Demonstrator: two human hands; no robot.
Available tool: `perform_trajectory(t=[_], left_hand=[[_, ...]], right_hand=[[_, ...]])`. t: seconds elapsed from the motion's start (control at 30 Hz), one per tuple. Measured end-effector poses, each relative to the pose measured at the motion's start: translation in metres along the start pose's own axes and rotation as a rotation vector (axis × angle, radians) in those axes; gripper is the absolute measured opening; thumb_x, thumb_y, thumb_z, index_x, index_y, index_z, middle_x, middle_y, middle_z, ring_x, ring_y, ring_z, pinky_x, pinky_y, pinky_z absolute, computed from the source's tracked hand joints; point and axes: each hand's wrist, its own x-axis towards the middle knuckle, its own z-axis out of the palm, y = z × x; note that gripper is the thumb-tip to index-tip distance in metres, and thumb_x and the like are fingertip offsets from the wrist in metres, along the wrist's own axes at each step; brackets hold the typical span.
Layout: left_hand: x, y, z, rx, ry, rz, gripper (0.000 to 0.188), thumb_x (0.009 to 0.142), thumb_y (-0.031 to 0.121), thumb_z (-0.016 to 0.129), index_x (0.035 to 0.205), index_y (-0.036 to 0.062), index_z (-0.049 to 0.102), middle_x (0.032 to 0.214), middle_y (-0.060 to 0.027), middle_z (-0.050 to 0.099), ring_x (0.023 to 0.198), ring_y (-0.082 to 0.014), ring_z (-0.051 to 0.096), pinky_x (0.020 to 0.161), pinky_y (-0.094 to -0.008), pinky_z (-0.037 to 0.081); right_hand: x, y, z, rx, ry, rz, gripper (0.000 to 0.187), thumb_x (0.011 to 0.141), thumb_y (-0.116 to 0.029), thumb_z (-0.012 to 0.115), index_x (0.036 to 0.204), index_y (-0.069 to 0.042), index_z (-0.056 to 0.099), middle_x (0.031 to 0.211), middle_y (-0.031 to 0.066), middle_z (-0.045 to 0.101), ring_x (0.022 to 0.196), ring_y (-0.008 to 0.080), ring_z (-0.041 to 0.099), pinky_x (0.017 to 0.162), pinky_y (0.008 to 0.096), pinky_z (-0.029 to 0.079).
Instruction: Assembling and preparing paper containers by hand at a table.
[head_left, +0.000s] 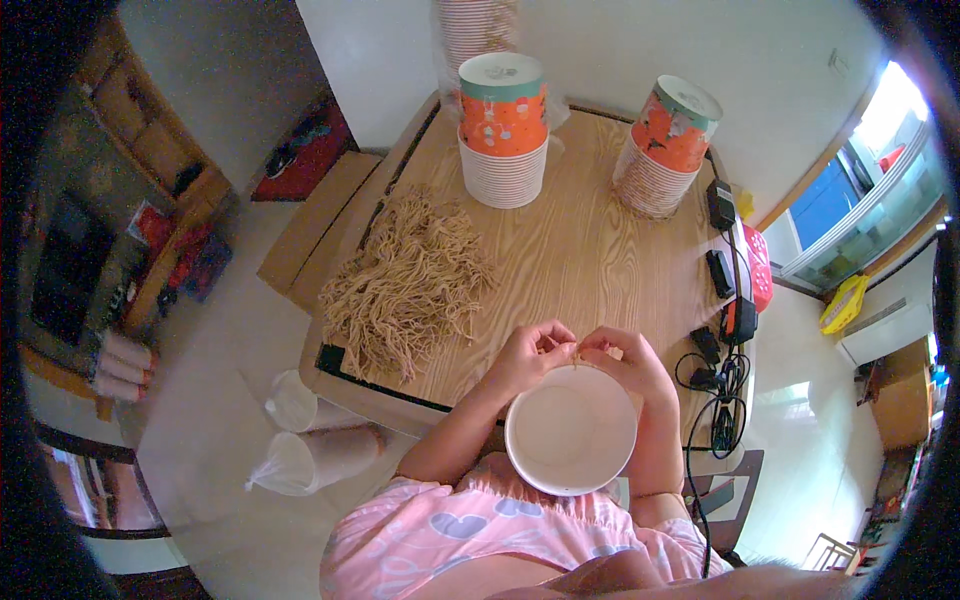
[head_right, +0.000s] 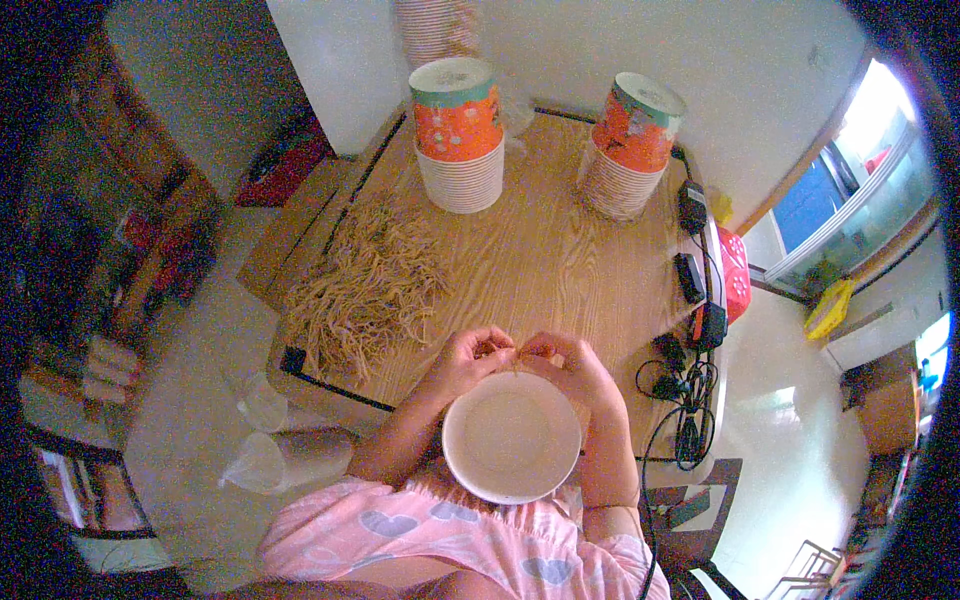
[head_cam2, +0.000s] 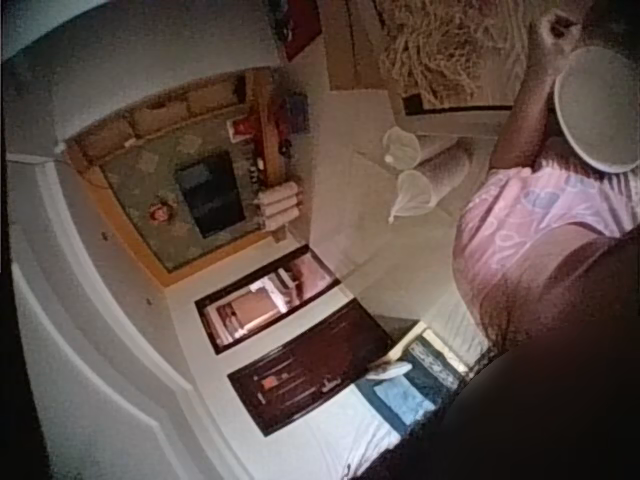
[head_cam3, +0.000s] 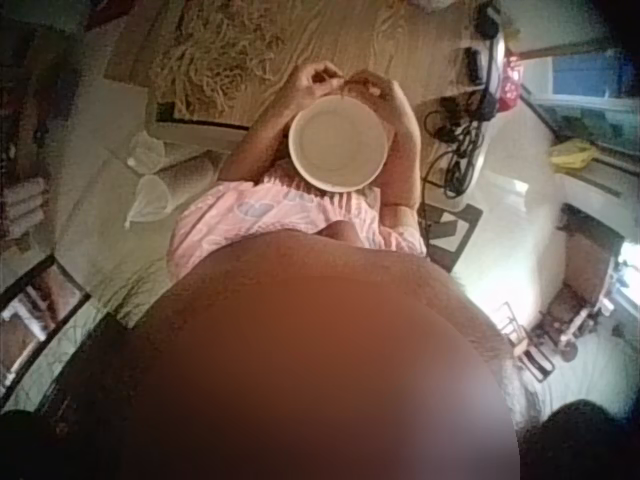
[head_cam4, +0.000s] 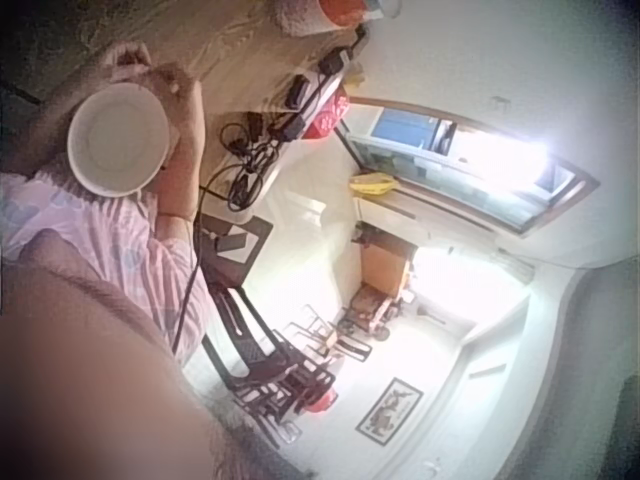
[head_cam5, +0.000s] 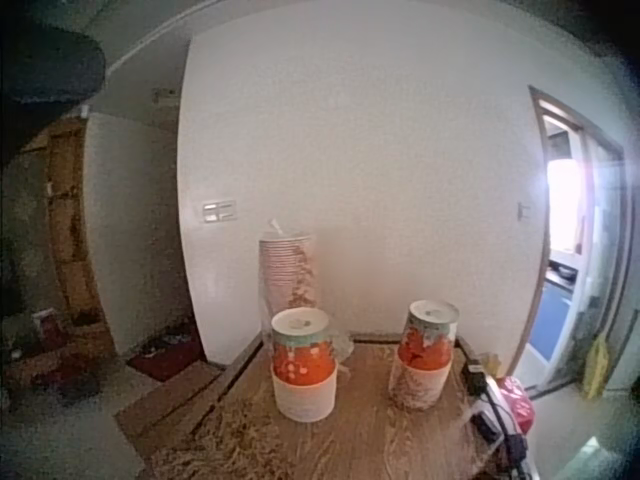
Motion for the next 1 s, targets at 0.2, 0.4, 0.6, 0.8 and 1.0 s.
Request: perform_trajectory(t=[0.2,0.4,0.6,0.8,1.0], left_hand=[[-0.005,0.003,-0.002,0.000,-0.025,-0.071,0.008,0.082,0.009,0.062,0.088,0.0046,0.061,0.077,0.0017,0.061,0.070,-0.0064,0.056,0.064,-0.0234,0.047],[-0.007,0.008,-0.001,-0.018,0.017,-0.045,0.009,0.082,0.010,0.062,0.089,0.0032,0.061,0.074,0.0015,0.060,0.065,-0.0042,0.053,0.059,-0.0217,0.045],[-0.007,0.007,-0.003,-0.081,0.032,-0.030,0.010,0.083,0.006,0.062,0.092,0.0031,0.059,0.079,0.0003,0.060,0.068,-0.0045,0.055,0.062,-0.0208,0.046],[-0.006,0.009,-0.004,-0.128,0.016,-0.066,0.013,0.082,0.005,0.063,0.094,0.0033,0.058,0.079,-0.0004,0.060,0.069,-0.0049,0.055,0.064,-0.0208,0.047],[-0.005,0.005,-0.004,-0.124,0.025,-0.056,0.017,0.081,0.005,0.064,0.097,0.0040,0.058,0.079,-0.0003,0.060,0.069,-0.0050,0.055,0.064,-0.0208,0.047]], right_hand=[[-0.005,-0.015,0.006,0.008,-0.005,0.047,0.008,0.080,-0.007,0.062,0.084,-0.001,0.065,0.077,0.0022,0.063,0.076,0.0088,0.056,0.067,0.0247,0.044],[-0.001,-0.020,0.012,-0.021,0.060,0.077,0.007,0.078,-0.007,0.063,0.082,-0.001,0.065,0.073,0.0019,0.062,0.071,0.0086,0.053,0.068,0.0245,0.043],[0.000,-0.013,0.014,-0.003,0.077,0.075,0.007,0.077,-0.006,0.065,0.081,-0.001,0.065,0.071,0.0019,0.061,0.070,0.0087,0.052,0.068,0.0243,0.042],[0.001,-0.016,0.013,0.024,0.058,0.067,0.007,0.075,-0.006,0.066,0.079,-0.001,0.064,0.070,0.0026,0.060,0.070,0.0093,0.053,0.068,0.0242,0.043],[0.003,-0.015,0.012,-0.012,0.136,0.094,0.008,0.076,-0.008,0.065,0.078,-0.001,0.062,0.069,0.0033,0.059,0.069,0.0104,0.053,0.067,0.0256,0.043]])
